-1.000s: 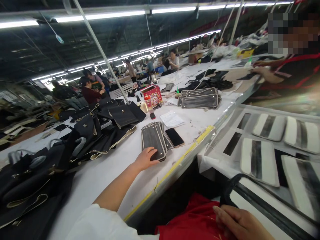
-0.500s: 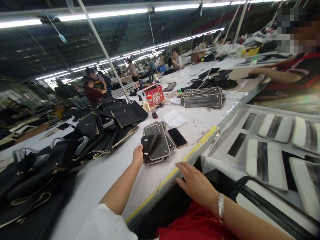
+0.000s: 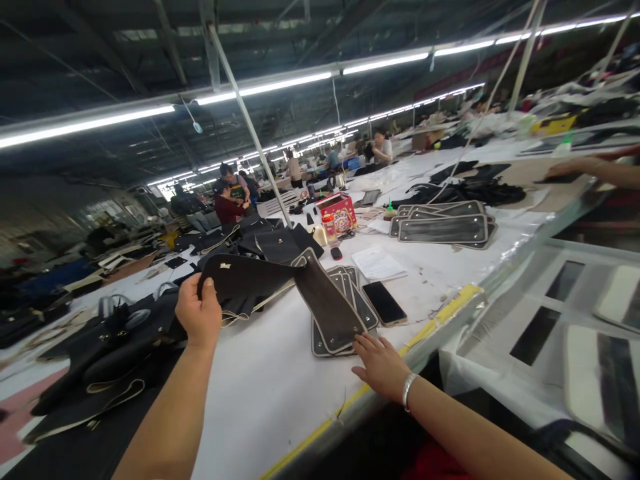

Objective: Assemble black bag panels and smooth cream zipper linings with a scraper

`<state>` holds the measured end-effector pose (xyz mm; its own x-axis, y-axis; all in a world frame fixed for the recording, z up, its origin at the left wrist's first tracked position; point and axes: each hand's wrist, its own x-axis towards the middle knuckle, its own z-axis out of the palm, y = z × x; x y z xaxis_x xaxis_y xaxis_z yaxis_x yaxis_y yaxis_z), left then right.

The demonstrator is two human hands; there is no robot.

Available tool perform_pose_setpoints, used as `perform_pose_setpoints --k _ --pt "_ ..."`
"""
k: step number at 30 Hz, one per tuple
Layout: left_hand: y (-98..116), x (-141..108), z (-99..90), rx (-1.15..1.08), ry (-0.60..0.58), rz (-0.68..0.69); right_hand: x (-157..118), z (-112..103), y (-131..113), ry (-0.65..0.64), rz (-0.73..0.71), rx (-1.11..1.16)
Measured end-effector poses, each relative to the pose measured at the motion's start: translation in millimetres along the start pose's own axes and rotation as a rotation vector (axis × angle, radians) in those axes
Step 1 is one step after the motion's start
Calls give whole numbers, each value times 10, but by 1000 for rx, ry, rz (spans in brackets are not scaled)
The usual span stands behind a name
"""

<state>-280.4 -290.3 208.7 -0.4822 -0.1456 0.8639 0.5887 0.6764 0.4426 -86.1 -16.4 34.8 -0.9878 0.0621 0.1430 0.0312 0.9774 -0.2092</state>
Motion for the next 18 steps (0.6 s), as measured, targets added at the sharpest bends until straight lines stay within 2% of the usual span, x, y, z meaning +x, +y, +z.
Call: perform_pose_setpoints --k 2,5,8,10,13,16,18 --pt "99 166 -72 93 -11 117 -16 -19 0 -39 29 38" --pt "142 540 61 175 -101 112 -32 -23 21 -113 55 65" --pt "135 1006 251 232 -319 52 2 -54 32 -112 61 21" --pt "212 1237 314 252 -501 135 61 -112 -11 -81 60 -26" --pt "485 1389 345 242 -682 337 171 -208 -151 -15 70 -54" --pt "775 1479 380 248 -745 493 266 -218 -266 35 38 -26" --pt "897 1571 412 299 -730 514 296 -159 -276 16 -6 27"
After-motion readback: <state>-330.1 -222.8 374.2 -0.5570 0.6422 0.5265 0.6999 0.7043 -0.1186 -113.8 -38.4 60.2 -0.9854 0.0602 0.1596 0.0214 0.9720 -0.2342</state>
